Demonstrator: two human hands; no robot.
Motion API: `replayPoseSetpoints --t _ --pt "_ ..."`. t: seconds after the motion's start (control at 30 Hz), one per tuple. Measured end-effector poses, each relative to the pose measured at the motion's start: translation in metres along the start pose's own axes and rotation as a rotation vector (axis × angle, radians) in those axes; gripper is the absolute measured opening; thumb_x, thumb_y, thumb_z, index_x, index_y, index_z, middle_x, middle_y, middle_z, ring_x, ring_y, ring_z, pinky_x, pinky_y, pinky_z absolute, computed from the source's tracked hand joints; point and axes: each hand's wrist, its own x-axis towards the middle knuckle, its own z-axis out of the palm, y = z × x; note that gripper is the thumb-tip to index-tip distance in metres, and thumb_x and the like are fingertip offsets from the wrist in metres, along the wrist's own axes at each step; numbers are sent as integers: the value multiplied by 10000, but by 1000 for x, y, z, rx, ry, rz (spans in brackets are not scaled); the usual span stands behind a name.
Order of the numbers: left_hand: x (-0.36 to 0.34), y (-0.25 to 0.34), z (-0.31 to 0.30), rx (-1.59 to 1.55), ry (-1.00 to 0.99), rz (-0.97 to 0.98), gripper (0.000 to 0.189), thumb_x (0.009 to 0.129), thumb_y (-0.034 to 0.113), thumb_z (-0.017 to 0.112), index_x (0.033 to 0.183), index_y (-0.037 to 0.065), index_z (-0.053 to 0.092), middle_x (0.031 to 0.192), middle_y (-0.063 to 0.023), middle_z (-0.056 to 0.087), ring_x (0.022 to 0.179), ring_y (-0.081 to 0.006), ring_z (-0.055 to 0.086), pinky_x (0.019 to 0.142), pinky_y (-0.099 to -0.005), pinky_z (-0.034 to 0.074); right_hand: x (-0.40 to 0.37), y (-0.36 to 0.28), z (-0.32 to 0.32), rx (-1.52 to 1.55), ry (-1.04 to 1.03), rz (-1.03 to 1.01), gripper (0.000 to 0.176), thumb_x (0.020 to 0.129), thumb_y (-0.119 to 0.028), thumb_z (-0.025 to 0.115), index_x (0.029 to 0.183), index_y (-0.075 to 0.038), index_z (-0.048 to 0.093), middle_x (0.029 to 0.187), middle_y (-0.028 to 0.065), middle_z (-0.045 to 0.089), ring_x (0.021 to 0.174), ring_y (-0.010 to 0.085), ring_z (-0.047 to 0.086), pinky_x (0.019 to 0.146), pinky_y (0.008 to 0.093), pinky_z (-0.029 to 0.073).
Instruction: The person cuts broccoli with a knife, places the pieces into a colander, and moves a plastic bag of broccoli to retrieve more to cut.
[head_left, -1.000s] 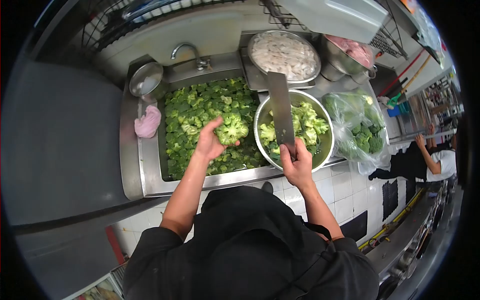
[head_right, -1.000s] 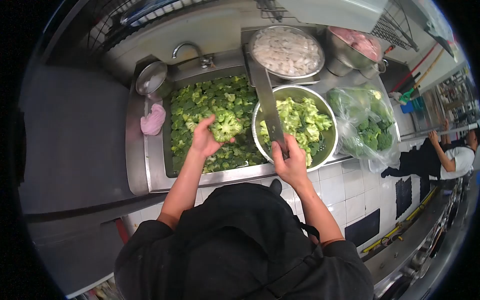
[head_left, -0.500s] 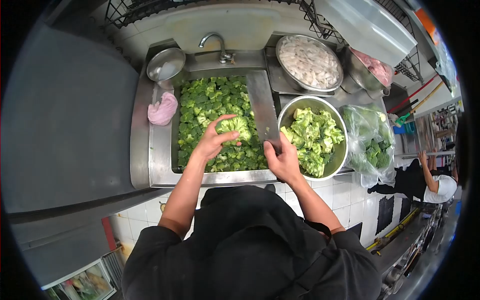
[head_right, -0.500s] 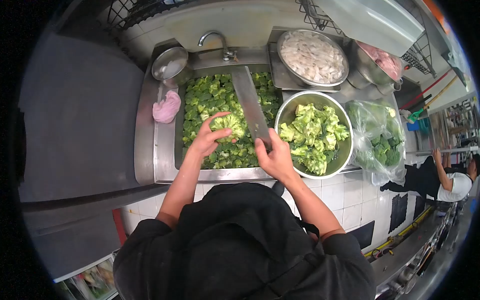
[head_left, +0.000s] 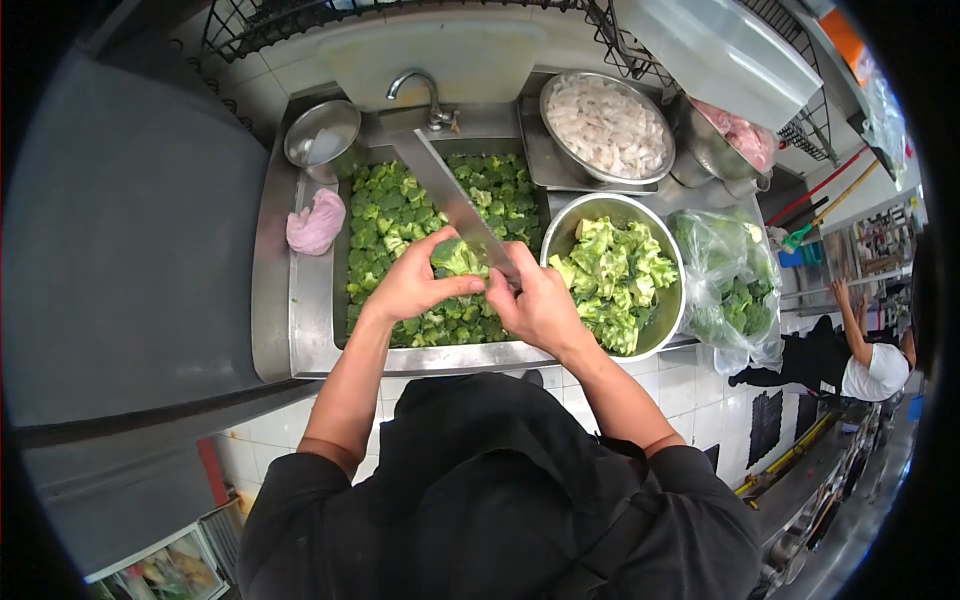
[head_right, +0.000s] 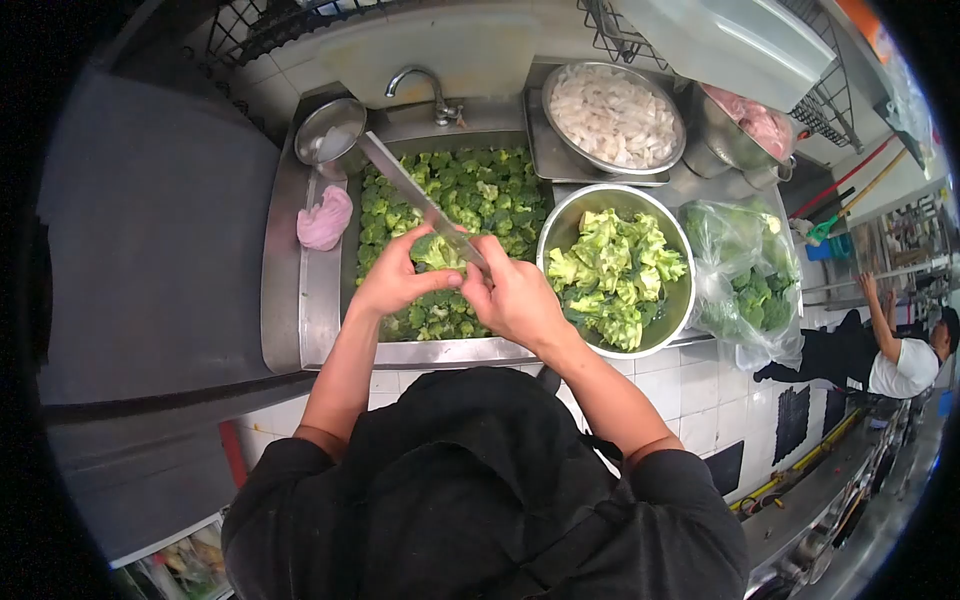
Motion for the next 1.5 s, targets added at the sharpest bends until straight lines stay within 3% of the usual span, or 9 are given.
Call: replayPoseSetpoints --t 0.23,0.3,0.43,0.83,0.97,1.0,1.13,1.27,1.5 --pt "-5 -7 -7 196 142 116 539 766 106 863 1203 28 557 1078 -42 630 1039 -97 590 898 -263 493 8 -1 -21 65 100 72 280 905 -96 621 1171 -38 555 781 193 695 665 373 698 604 425 527" --pt "-4 -3 -11 69 119 -165 617 741 199 907 1222 11 569 1026 -33 641 956 -106 595 872 -271 493 6 -5 -22 26 49 70 297 901 -89 624 1184 -37 549 769 196 693 679 371 706 602 421 535" --pt "-8 1 -5 -125 180 -101 569 765 110 878 1231 -20 579 996 -20 685 842 -82 624 790 -254 526 -2 -8 -18 59 52 -50 313 892 -86 638 1189 -40 550 751 200 688 687 372 712 595 412 546" --pt "-13 -2 -12 -73 111 -122 451 760 83 872 1159 19 671 1017 -15 693 869 -51 608 758 -238 522 5 2 -2 -71 -25 -149 387 886 -86 617 1258 -101 512 683 188 664 630 415 675 562 490 530" --pt "-16 -37 -25 -396 126 -136 420 902 309 756 1206 53 622 1021 -30 679 894 -132 675 759 -303 562 5 11 -12 17 92 7 361 916 -104 601 1266 -68 518 700 211 666 635 417 679 567 476 519" --pt "-15 -50 -15 -487 346 -162 500 965 498 620 1220 70 585 1016 -51 671 883 -193 690 731 -345 575 4 13 -14 29 78 38 356 919 -104 597 1264 -59 518 700 216 663 636 418 677 567 475 517" --pt "2 -56 0 -789 392 -211 550 993 621 468 1091 89 562 952 -73 651 800 -238 691 618 -348 550 -10 21 -12 28 64 132 341 917 -95 596 1249 -54 528 693 220 654 632 412 670 569 479 516" --pt "29 -61 29 -837 500 -246 515 982 624 491 1029 113 543 880 -50 621 699 -199 642 489 -325 423 -32 33 -16 -282 172 -98 375 862 -96 640 1225 -85 544 763 164 675 632 344 673 555 456 528" --pt "69 -46 140 -787 664 -173 342 1015 509 521 1046 177 445 805 -5 567 637 -149 577 486 -344 445 -67 49 -47 -562 268 -216 463 721 -82 738 1159 -77 587 679 83 617 605 286 657 546 404 519"
